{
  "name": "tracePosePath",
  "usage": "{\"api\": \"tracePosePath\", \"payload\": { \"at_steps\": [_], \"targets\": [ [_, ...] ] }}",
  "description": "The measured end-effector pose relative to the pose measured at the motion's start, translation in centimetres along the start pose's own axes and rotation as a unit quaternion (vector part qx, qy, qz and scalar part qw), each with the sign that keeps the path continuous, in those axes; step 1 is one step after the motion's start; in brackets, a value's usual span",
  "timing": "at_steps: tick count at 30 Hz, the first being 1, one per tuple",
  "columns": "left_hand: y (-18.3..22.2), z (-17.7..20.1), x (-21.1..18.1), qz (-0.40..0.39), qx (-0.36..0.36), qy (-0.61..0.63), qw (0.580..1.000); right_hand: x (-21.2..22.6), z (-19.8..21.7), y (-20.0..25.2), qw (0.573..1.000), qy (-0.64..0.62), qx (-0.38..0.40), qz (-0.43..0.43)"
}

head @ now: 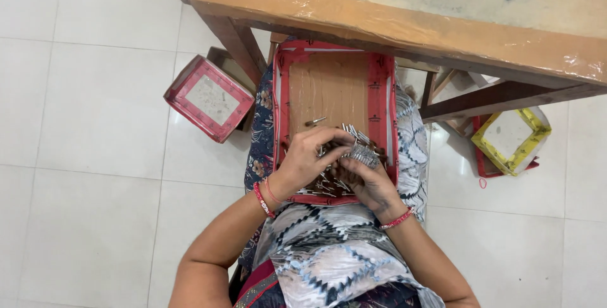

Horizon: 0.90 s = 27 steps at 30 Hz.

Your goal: Sorting and organizing small metal pins from a tray into a circular bundle or holder by hand.

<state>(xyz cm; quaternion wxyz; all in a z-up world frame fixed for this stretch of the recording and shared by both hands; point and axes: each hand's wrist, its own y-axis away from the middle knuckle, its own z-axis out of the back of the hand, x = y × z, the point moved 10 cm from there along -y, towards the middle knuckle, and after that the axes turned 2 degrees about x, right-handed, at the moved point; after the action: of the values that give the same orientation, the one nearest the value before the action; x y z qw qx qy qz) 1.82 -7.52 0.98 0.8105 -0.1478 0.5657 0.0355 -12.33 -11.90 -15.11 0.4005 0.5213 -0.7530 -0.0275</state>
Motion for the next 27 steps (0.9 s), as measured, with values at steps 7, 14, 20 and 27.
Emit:
{"api": "tracePosePath", "payload": {
  "at_steps": [7,14,20,27],
  "targets": [
    [0.6,-1.2,-2.4,-0.101,0.061,-0.062,0.991,-0.8,1.7,-0.5,1.000,-0.015,0.007,-0.002],
    [0.1,3.1,7.3,-0.008,-0.074,-0.234,0.970,0.8,3.1,0.0,0.995,0.024,-0.099,-0.004],
    [-0.7,2.2,9.6,0.042,-0.037,-0.270,0.961,2.2,2.0,-0.2,0.990,0.042,-0.122,0.049],
    [-0.8,-0.8,5.2,0.023,0.058,-0.047,0.997,1.4,2.2,-1.6,0.993,0.007,-0.108,0.037]
  ]
}}
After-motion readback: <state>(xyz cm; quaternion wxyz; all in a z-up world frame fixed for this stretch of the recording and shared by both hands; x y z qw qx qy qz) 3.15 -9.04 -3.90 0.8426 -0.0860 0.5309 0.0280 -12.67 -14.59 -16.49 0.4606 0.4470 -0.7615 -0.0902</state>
